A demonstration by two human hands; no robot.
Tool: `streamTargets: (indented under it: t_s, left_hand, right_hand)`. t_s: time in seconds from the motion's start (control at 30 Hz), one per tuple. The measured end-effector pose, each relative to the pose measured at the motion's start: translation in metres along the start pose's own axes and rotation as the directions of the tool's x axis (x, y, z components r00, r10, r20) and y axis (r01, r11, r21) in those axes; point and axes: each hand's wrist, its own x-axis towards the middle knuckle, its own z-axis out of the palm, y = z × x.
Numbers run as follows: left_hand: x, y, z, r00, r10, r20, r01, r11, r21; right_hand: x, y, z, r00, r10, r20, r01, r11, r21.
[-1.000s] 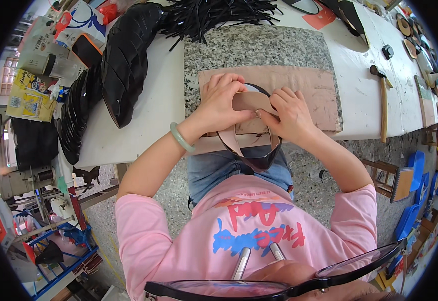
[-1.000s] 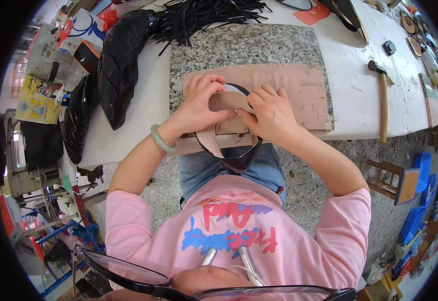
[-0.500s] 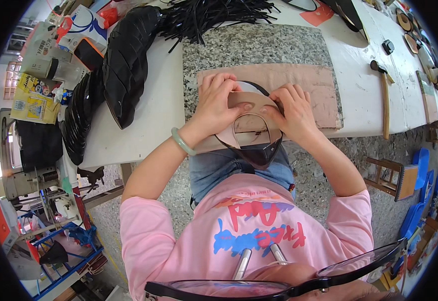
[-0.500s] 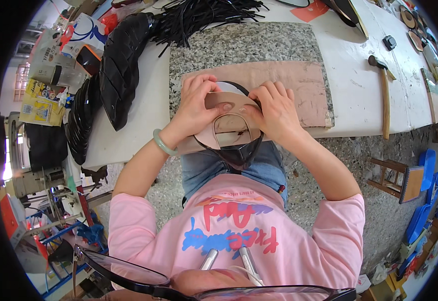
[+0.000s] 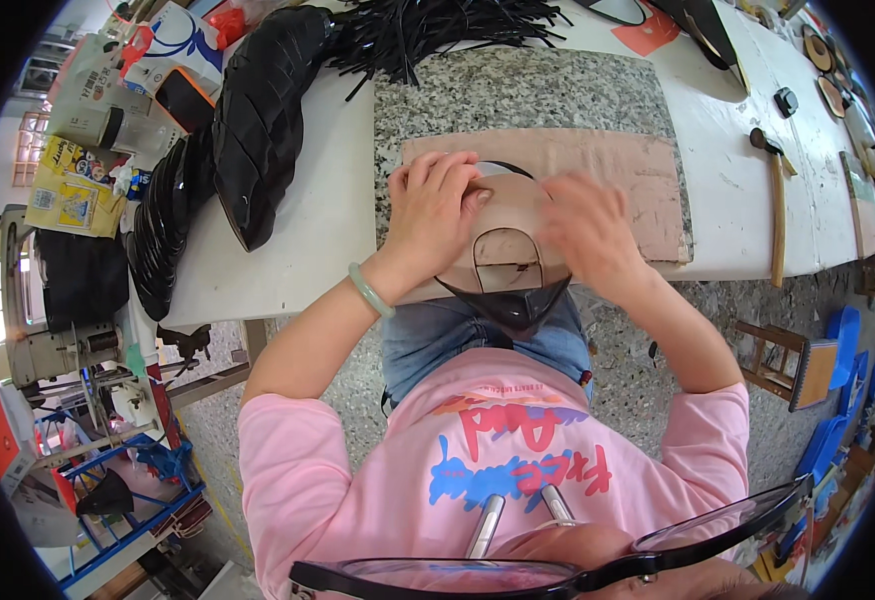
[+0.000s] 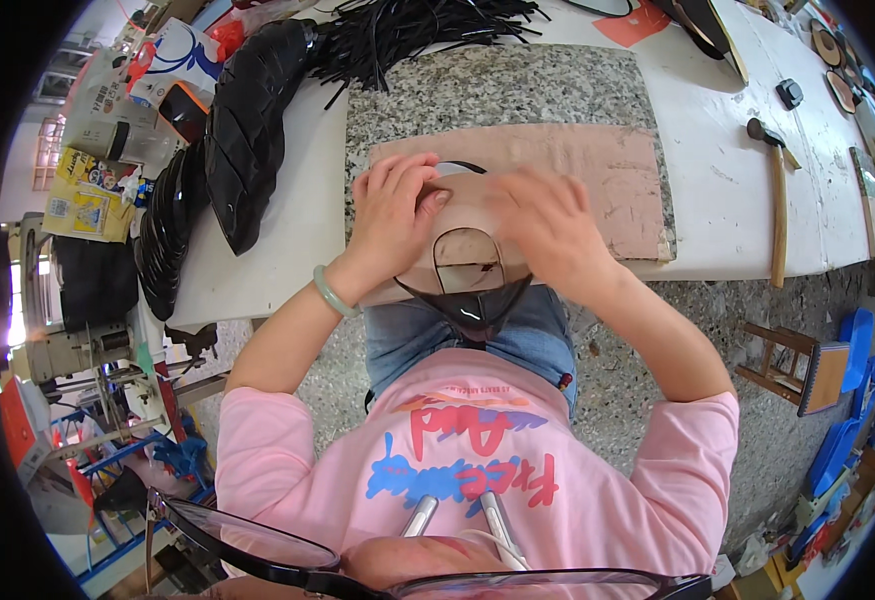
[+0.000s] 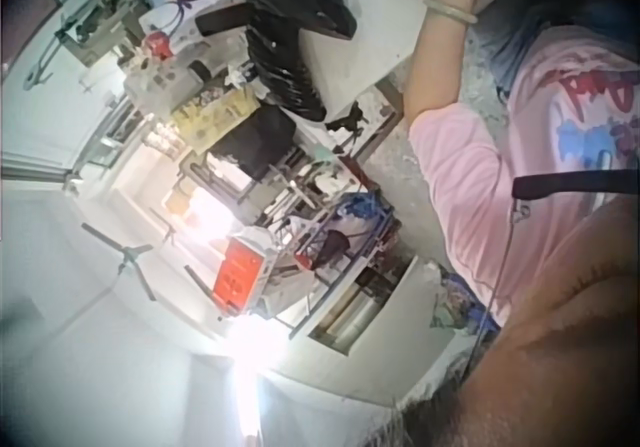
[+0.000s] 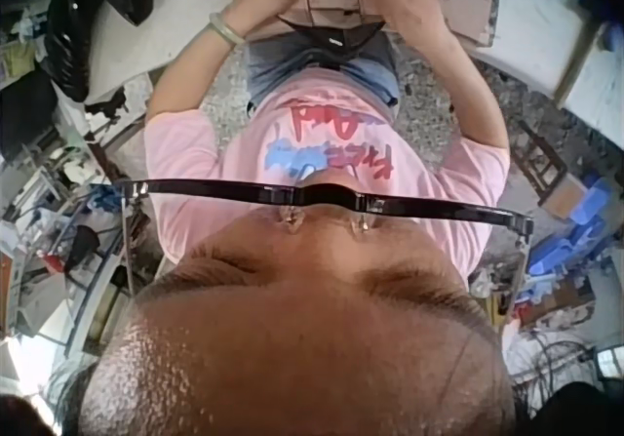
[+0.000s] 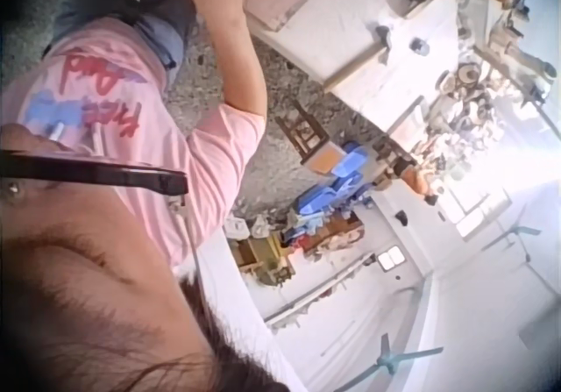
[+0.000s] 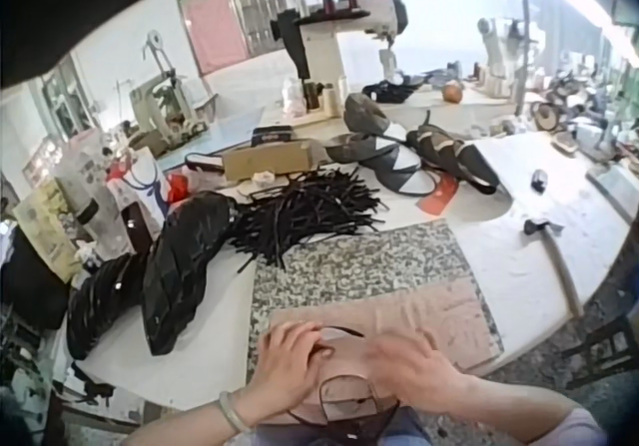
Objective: The person fits and presses inner linings onto shoe upper pieces by hand and taps the bonded sections with a hammer.
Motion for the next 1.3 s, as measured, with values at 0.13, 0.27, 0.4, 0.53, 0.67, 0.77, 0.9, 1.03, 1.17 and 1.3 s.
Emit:
streamTargets:
  t_s: [0.13,0.27,0.4,0.53,0.67,0.77,0.9,1.03,1.17,1.3]
  left_hand:
    - [0.001,0.000,-0.001,1.000,-0.022,0.008,0.022,1.000,-0.009]
    - [-0.003,-0.001,0.000,0.996,-0.083,-0.026,0.080,0.992,-0.097]
    - [-0.024,-0.005,-0.007,0.987,0.140,-0.080,-0.135,0.989,0.060]
    - [-0.041,-0.009,-0.027,0.927,0.248,0.281,-0.286,0.953,0.103]
    - [-0.026,-0.009,-0.038,0.895,0.219,0.388,-0.319,0.923,0.215]
    - [-0.018,-0.018,-0.040,0.877,0.239,0.417,-0.321,0.937,0.139]
    - [-0.016,-0.023,-0.044,0.852,0.227,0.473,-0.321,0.938,0.129]
    - [-0.012,-0.022,-0.052,0.871,0.267,0.412,-0.306,0.952,0.031]
    - [0.042,0.011,-0.088,0.758,0.171,0.629,-0.046,0.977,-0.209]
    - [0.059,0.049,-0.117,0.664,0.396,0.634,0.083,0.804,-0.589]
  right_hand:
    - [0.008,0.011,-0.010,0.881,-0.348,0.320,0.313,0.937,0.158]
    - [0.023,0.019,-0.011,0.804,-0.267,0.531,0.204,0.963,0.175]
    - [0.038,0.029,-0.009,0.769,-0.260,0.584,0.192,0.965,0.177]
    - [0.050,0.039,0.002,0.781,-0.251,0.572,0.194,0.968,0.158]
    - [0.069,0.054,0.018,0.813,-0.223,0.538,0.243,0.969,0.035]
    - [0.066,0.054,0.016,0.807,-0.251,0.535,0.251,0.965,0.074]
    - [0.038,0.045,-0.024,0.748,-0.280,0.601,0.071,0.935,0.348]
    - [0.011,0.021,-0.048,0.775,-0.253,0.579,-0.096,0.859,0.503]
    - [0.016,-0.005,-0.048,0.938,-0.069,0.341,-0.113,0.866,0.487]
    - [0.053,-0.033,-0.100,0.810,0.342,0.476,-0.571,0.643,0.510]
